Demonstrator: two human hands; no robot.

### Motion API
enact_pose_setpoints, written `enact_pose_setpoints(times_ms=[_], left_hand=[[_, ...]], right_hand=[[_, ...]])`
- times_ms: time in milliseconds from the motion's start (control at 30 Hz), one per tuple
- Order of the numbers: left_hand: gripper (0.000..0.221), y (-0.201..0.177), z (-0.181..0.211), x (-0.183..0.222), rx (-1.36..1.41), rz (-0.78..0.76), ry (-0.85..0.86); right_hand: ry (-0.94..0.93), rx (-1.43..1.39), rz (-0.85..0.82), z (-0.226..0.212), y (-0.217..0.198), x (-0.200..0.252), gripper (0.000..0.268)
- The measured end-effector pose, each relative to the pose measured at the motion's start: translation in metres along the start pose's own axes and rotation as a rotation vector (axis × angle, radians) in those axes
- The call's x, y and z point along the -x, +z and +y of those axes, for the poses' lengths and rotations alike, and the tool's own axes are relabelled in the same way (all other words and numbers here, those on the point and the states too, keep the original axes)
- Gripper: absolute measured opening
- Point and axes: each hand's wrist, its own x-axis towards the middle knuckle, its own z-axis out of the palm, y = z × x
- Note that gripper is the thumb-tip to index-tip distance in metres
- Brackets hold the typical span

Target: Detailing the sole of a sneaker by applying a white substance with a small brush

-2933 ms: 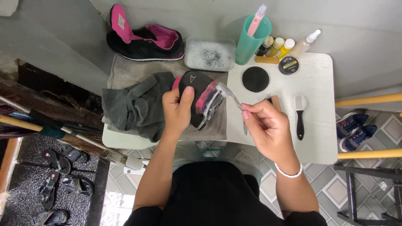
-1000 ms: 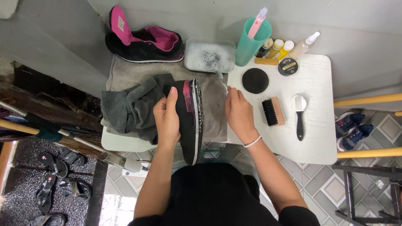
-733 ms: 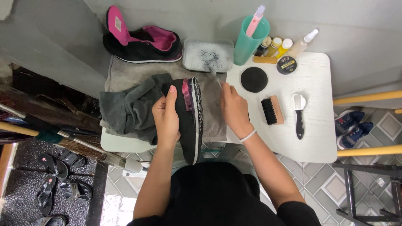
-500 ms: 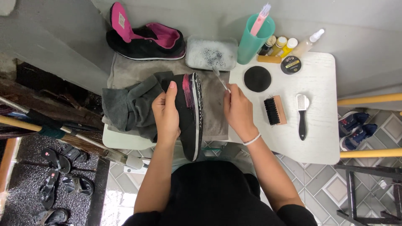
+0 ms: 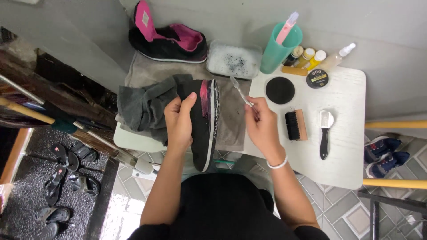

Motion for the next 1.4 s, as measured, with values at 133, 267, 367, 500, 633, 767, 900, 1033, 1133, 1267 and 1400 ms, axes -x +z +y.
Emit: enact_pose_setpoints(times_ms=[133, 267, 367, 500, 633, 767, 900, 1033, 1133, 1267, 1400], left_hand=[[0.039, 0.012, 0.010, 0.003, -0.046, -0.069, 0.051], [0.046, 0.032, 0.036, 0.016, -0.237, -0.128, 0.138], [0.047, 0.039, 0.043, 0.023, -0.283, -0.148, 0.158], [0.047, 0.044, 0.048, 0.019, -0.292, -0.182, 0.177], [0.048, 0.047, 0.058, 0.014, -0.284, -0.207, 0.185], [0.049, 0.054, 0.068, 0.012, -0.276, -0.269, 0.200], [0.047, 0.058, 0.066, 0.009, -0.240, -0.312, 0.205], [0.049, 0.057, 0.072, 0.005, -0.202, -0.334, 0.223], [0.051, 0.056, 0.078, 0.004, -0.192, -0.356, 0.220], [0.051, 0.055, 0.082, 0.004, -0.184, -0.364, 0.221], [0.054, 0.056, 0.087, 0.000, -0.161, -0.374, 0.219]], right_hand=[[-0.126, -0.084, 0.027, -0.006, -0.034, 0.003, 0.014], [-0.244, -0.055, -0.026, -0.032, -0.062, -0.004, 0.011], [-0.350, 0.023, -0.080, -0.049, -0.070, -0.010, 0.007], [-0.542, 0.241, -0.152, -0.072, -0.071, -0.018, 0.017], [-0.573, 0.303, -0.215, -0.061, -0.071, -0.008, 0.018], [-0.558, 0.273, -0.176, -0.058, -0.076, -0.004, 0.018], [-0.626, 0.386, -0.145, -0.063, -0.073, -0.007, 0.022], [-0.589, 0.412, -0.246, -0.088, -0.070, 0.000, 0.027], [-0.580, 0.387, -0.300, -0.089, -0.075, -0.004, 0.022], [-0.652, 0.400, -0.173, -0.081, -0.081, -0.008, 0.020], [-0.644, 0.401, -0.262, -0.099, -0.074, -0.001, 0.024]])
